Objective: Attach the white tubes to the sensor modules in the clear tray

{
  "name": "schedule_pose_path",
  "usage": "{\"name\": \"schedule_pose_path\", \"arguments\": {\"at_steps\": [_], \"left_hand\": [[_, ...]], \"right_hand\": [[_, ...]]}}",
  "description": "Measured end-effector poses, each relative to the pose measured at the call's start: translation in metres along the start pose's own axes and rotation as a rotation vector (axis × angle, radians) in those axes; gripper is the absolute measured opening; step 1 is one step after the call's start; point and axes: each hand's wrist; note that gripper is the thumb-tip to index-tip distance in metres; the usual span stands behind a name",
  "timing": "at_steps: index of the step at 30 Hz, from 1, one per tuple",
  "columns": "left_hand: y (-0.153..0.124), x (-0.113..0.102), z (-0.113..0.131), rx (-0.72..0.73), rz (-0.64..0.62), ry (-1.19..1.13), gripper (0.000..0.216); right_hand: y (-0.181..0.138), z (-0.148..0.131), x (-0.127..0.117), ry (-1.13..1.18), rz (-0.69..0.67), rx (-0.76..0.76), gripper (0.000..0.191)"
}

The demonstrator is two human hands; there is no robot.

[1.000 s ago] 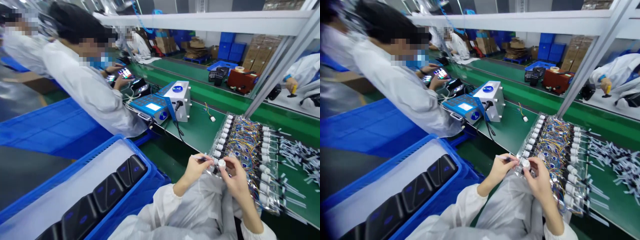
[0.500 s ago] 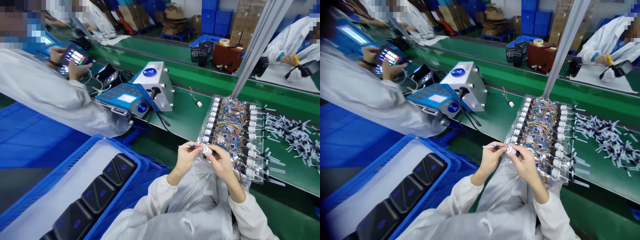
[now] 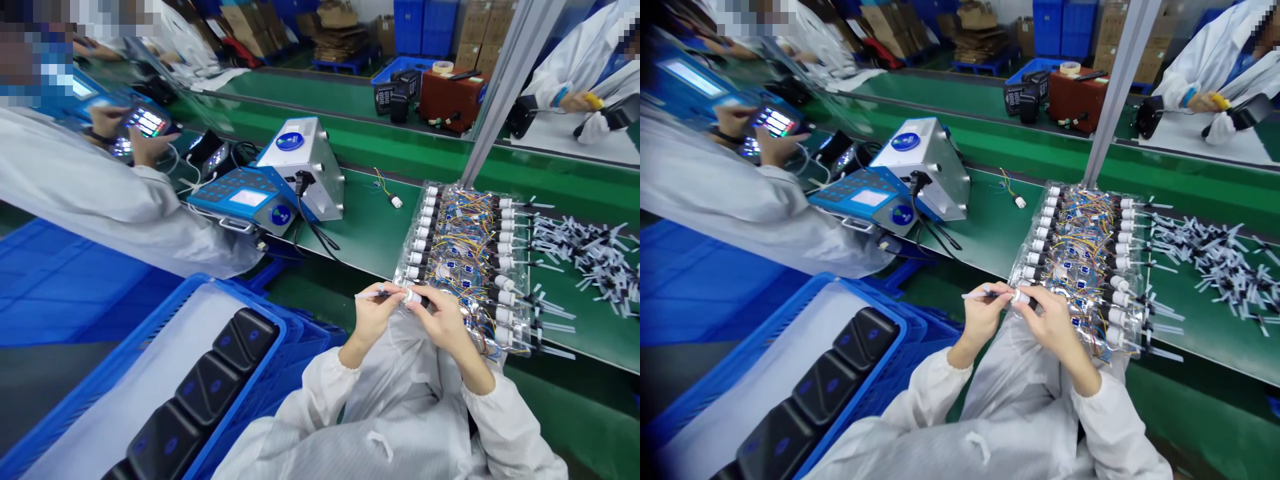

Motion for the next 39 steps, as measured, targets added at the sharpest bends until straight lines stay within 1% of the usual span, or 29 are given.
{"name": "schedule_pose_path", "arguments": {"at_steps": [5, 8, 11, 14, 16, 18, 22, 25, 28, 31, 34, 37, 39], "left_hand": [[0.006, -0.005, 0.001, 0.162, -0.092, 0.095, 0.014], [0.013, -0.013, 0.000, 0.295, -0.168, 0.156, 0.009], [0.019, -0.021, 0.005, 0.429, -0.242, 0.255, 0.006], [0.023, -0.027, 0.012, 0.536, -0.258, 0.318, 0.010], [0.024, -0.029, 0.014, 0.579, -0.271, 0.326, 0.012], [0.023, -0.029, 0.013, 0.593, -0.279, 0.327, 0.011], [0.022, -0.027, 0.003, 0.573, -0.271, 0.270, 0.014], [0.021, -0.026, -0.002, 0.602, -0.273, 0.240, 0.015], [0.021, -0.025, -0.002, 0.650, -0.281, 0.247, 0.016], [0.023, -0.025, -0.001, 0.657, -0.310, 0.243, 0.015], [0.029, -0.027, -0.002, 0.673, -0.338, 0.249, 0.014], [0.034, -0.030, -0.004, 0.664, -0.364, 0.280, 0.011], [0.033, -0.034, -0.005, 0.621, -0.344, 0.352, 0.008]], "right_hand": [[0.000, 0.000, -0.002, -0.032, -0.028, -0.034, 0.023], [-0.001, -0.001, -0.005, -0.040, -0.043, -0.054, 0.023], [-0.001, -0.004, -0.008, -0.029, -0.043, -0.042, 0.022], [-0.001, -0.006, -0.009, -0.021, -0.050, -0.029, 0.022], [-0.001, -0.006, -0.009, -0.025, -0.059, -0.025, 0.022], [-0.001, -0.005, -0.009, -0.028, -0.064, -0.023, 0.022], [-0.002, -0.003, -0.009, -0.026, -0.083, -0.033, 0.023], [-0.002, -0.004, -0.010, -0.023, -0.101, -0.041, 0.023], [-0.002, -0.005, -0.012, -0.015, -0.118, -0.050, 0.022], [0.000, -0.003, -0.015, -0.002, -0.142, -0.072, 0.021], [0.002, 0.000, -0.011, -0.020, -0.162, -0.065, 0.022], [0.003, -0.011, -0.006, -0.096, -0.166, -0.060, 0.023], [0.002, -0.028, -0.014, -0.168, -0.148, -0.105, 0.028]]}}
Point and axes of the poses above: each hand's wrist, its own y-axis towards the middle knuckle, its own x-axis out of the palm, z = x × y, and after that the axes turned 12 degrees about y, right-handed
